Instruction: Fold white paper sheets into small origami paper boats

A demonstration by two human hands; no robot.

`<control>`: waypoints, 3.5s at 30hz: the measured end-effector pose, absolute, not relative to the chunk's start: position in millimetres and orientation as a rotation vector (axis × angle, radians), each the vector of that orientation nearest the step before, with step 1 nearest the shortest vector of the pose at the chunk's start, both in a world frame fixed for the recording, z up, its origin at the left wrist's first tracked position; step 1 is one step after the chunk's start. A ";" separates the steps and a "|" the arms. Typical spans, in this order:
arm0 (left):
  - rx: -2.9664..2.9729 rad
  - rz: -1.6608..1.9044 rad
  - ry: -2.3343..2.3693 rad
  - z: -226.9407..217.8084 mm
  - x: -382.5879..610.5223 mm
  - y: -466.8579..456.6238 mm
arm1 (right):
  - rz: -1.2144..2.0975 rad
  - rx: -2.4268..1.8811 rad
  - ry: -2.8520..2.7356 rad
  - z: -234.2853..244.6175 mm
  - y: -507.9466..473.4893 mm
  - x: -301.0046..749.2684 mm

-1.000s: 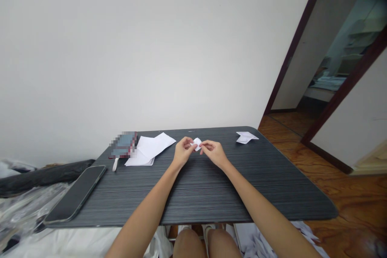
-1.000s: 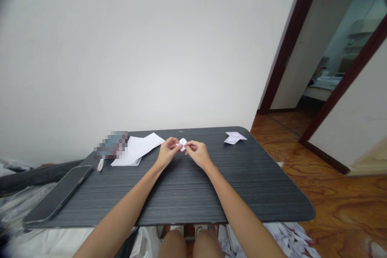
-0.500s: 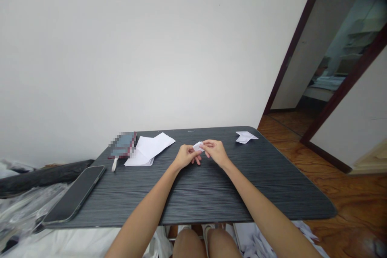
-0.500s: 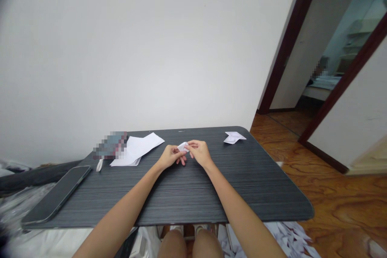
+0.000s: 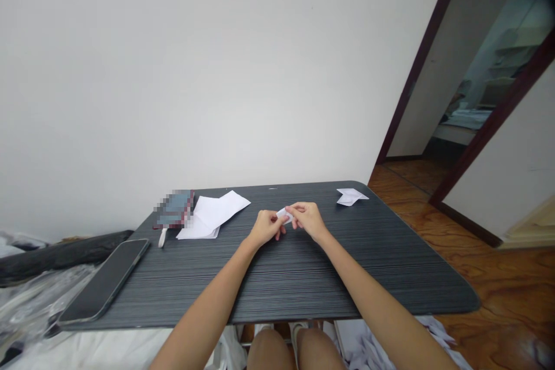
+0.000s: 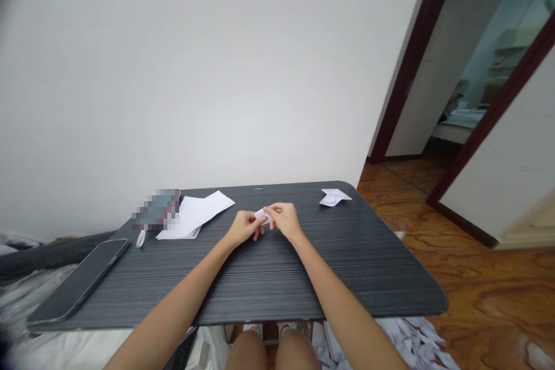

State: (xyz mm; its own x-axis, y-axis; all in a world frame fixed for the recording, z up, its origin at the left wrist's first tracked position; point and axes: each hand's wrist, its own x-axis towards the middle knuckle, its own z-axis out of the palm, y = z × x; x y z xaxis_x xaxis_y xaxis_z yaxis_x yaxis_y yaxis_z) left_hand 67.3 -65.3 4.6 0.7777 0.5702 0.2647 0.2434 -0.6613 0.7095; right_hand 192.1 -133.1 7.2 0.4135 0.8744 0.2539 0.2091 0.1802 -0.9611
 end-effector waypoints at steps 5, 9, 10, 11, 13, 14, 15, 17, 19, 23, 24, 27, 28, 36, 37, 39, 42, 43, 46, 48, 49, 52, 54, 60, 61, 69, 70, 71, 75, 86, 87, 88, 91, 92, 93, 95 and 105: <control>2.688 0.968 0.780 9.8 65.9 -69.8 | 0.385 -1.415 -1.300 7.5 -136.4 188.2; 2.735 0.893 0.616 10.6 66.5 -71.6 | 0.341 -1.454 -1.391 9.5 -138.5 187.3; 2.727 0.888 0.608 10.6 66.7 -71.4 | 0.336 -1.460 -1.397 9.5 -138.6 187.6; 2.719 0.893 0.620 10.5 66.8 -70.9 | 0.335 -1.463 -1.399 9.4 -138.6 188.2; 2.703 0.911 0.655 10.6 66.8 -69.9 | 0.345 -1.458 -1.403 8.4 -138.6 189.4; 2.695 0.918 0.655 10.8 66.8 -69.5 | 0.353 -1.455 -1.405 7.8 -138.6 190.0; 2.688 0.917 0.634 11.0 66.6 -69.2 | 0.362 -1.452 -1.404 7.0 -138.5 190.6; 2.679 0.906 0.557 11.4 66.3 -69.3 | 0.370 -1.451 -1.394 5.6 -138.2 191.6; 2.686 0.902 0.510 11.3 66.2 -69.7 | 0.377 -1.444 -1.387 4.3 -137.5 192.1; 2.757 0.889 0.562 9.1 67.4 -70.7 | 0.413 -1.385 -1.399 2.3 -135.6 191.7; 2.773 0.881 0.578 8.4 67.9 -70.9 | 0.419 -1.375 -1.397 2.0 -135.2 191.3; 2.782 0.895 0.626 7.0 69.3 -71.6 | 0.432 -1.367 -1.368 1.6 -134.2 190.5; 2.776 0.910 0.641 6.8 69.6 -71.9 | 0.435 -1.367 -1.353 1.5 -134.1 190.3; 2.646 0.990 0.623 8.8 66.0 -69.4 | 0.449 -1.350 -1.306 1.4 -134.7 193.0; 2.616 0.999 0.613 8.9 65.2 -68.1 | 0.441 -1.359 -1.300 1.6 -134.9 194.6; 2.559 1.018 0.593 8.9 63.7 -65.0 | 0.413 -1.387 -1.329 2.1 -135.7 198.5; 2.509 1.068 0.555 9.0 62.2 -60.1 | 0.286 -1.422 -1.512 3.2 -138.4 204.6; 2.505 1.084 0.533 9.1 61.9 -58.7 | 0.230 -1.420 -1.580 3.5 -139.8 206.3; 2.503 1.109 0.446 9.7 61.1 -55.8 | 0.143 -1.390 -1.729 4.2 -144.0 209.9; 2.498 1.095 0.393 10.6 60.1 -55.4 | 0.160 -1.373 -1.775 4.7 -146.0 211.7; 2.493 1.072 0.371 11.1 59.2 -55.5 | 0.173 -1.363 -1.786 5.1 -146.6 212.6; 2.465 0.922 0.299 13.5 55.1 -55.9 | 0.182 -1.328 -1.779 7.0 -147.2 215.6; 2.449 0.809 0.239 14.9 52.0 -55.2 | 0.188 -1.311 -1.771 8.4 -147.3 217.6; 2.395 0.784 0.198 13.7 50.6 -49.0 | 0.229 -1.290 -1.753 11.5 -148.4 219.6; 2.380 0.806 0.201 13.3 51.1 -48.5 | 0.226 -1.282 -1.755 11.7 -148.6 219.2; 2.426 0.915 0.173 13.7 52.2 -48.5 | 0.093 -1.263 -1.842 13.4 -151.4 213.7; 2.420 0.928 0.190 13.2 52.4 -47.9 | 0.084 -1.256 -1.838 14.1 -151.9 213.3; 2.407 0.937 0.207 12.8 52.6 -47.3 | 0.079 -1.249 -1.827 14.9 -152.4 213.0; 2.328 0.939 0.241 12.2 53.1 -45.8 | 0.098 -1.244 -1.775 17.4 -153.4 212.6; 2.097 0.949 0.384 20.0 56.9 -52.3 | 0.574 -1.206 -1.360 7.6 -141.4 211.3; 2.060 0.938 0.372 20.6 57.5 -53.2 | 0.614 -1.186 -1.324 8.4 -141.4 210.8; 2.027 0.919 0.360 20.8 58.2 -53.7 | 0.647 -1.172 -1.292 9.3 -141.5 210.3; 1.989 0.831 0.387 18.6 59.9 -52.6 | 0.689 -1.178 -1.240 9.9 -141.6 209.5; 1.994 0.805 0.417 17.0 60.4 -51.6 | 0.682 -1.194 -1.237 9.2 -141.3 209.4; 2.000 0.783 0.451 15.3 60.9 -50.3 | 0.668 -1.212 -1.236 8.2 -140.9 209.4; 2.013 0.752 0.514 12.0 61.7 -47.9 | 0.642 -1.246 -1.232 5.6 -139.3 209.6; 1.809 0.639 0.405 8.7 58.4 -40.1 | 0.921 -1.199 -1.123 4.4 -137.0 218.0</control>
